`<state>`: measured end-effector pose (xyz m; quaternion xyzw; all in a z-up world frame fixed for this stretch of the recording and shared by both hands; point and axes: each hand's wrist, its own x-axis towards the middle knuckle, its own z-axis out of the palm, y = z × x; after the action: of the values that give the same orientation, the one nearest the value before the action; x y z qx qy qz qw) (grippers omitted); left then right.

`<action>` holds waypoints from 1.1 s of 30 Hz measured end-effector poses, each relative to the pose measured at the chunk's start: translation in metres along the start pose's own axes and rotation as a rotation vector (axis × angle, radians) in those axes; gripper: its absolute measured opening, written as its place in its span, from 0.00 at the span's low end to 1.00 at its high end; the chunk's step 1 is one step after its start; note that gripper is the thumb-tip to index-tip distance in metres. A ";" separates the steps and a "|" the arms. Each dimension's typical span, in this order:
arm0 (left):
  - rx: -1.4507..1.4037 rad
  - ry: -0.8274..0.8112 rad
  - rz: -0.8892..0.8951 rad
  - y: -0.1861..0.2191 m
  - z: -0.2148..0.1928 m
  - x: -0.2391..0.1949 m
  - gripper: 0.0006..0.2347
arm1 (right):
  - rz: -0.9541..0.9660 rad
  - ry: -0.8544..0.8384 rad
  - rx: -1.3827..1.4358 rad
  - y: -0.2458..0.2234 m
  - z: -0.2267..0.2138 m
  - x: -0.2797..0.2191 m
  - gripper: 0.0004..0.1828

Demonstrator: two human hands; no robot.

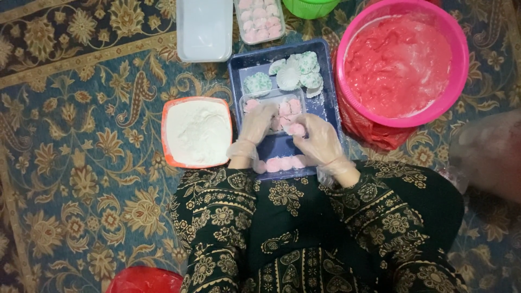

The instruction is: The person sits on a rug and wraps small pink dough balls in translucent leaves, coating them with white powder from a nearby container. The wrapped items are placed into a clear plastic container. The person also handles a red dough-like mass from a pink basin.

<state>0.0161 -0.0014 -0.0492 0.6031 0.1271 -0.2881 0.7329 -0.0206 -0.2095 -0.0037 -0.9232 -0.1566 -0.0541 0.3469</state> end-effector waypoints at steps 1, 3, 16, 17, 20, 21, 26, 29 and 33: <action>0.418 0.140 0.116 0.007 -0.005 -0.001 0.24 | 0.045 -0.001 0.069 0.009 0.004 -0.001 0.15; 0.836 0.280 0.235 -0.003 -0.018 0.012 0.20 | 0.089 -0.001 0.138 0.011 -0.003 0.001 0.20; 1.403 0.634 0.539 -0.034 -0.014 0.060 0.12 | 0.406 -0.147 0.310 0.007 -0.019 0.012 0.25; 1.460 0.703 0.590 -0.043 -0.017 0.069 0.10 | 0.402 -0.151 0.307 0.010 -0.016 0.012 0.26; 1.528 0.772 0.721 -0.057 -0.025 0.079 0.08 | 0.402 -0.135 0.312 0.011 -0.015 0.009 0.25; 1.529 0.770 0.721 -0.065 -0.027 0.083 0.08 | 0.403 -0.134 0.313 0.011 -0.015 0.010 0.25; 1.482 0.868 0.832 -0.072 -0.029 0.092 0.06 | 0.403 -0.124 0.307 0.015 -0.012 0.012 0.24; 1.560 0.940 0.799 -0.077 -0.037 0.100 0.05 | 0.395 -0.108 0.324 0.010 -0.016 0.013 0.23; 1.589 0.959 0.808 -0.072 -0.031 0.096 0.05 | 0.414 -0.128 0.315 0.005 -0.021 0.013 0.22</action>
<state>0.0566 -0.0053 -0.1665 0.9663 -0.0339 0.2530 0.0334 -0.0064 -0.2234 0.0115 -0.8717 0.0074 0.1014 0.4794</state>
